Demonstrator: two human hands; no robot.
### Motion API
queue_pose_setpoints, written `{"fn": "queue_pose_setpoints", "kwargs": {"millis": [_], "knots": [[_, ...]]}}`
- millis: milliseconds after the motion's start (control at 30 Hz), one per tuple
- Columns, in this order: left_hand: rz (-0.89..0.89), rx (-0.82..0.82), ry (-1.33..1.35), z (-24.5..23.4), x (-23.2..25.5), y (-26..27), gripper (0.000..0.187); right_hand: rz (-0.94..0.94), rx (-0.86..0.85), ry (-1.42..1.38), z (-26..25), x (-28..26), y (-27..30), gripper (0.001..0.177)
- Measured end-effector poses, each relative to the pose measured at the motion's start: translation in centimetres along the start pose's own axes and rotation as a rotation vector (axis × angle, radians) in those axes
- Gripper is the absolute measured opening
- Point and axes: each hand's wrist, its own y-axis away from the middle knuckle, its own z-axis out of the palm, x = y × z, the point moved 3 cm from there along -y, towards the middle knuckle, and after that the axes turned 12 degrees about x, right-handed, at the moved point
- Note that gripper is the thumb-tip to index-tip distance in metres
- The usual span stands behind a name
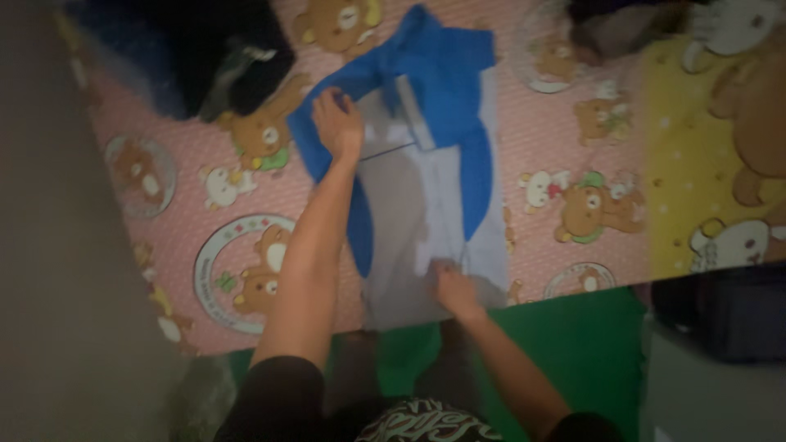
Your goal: The person folds shirts by hand on a bed and places them into a cabinet.
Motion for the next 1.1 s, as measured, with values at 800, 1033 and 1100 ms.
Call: {"fn": "queue_pose_setpoints", "kwargs": {"millis": [800,1033,1100], "knots": [[-1.075,-0.917,1.114,-3.3,-15.6,2.6,0.049,-0.149,0.332,-1.034,-2.6,-26.2,-16.8,0.079],[-0.566,-1.024,0.610,-1.1,-16.9,4.7,0.033,0.003,0.200,-1.375,-1.2,-21.8,-19.1,0.058],[-0.496,-0.809,0.552,-1.9,-16.4,4.0,0.030,-0.001,0.166,-1.446,-1.7,-21.1,-18.9,0.057]]}}
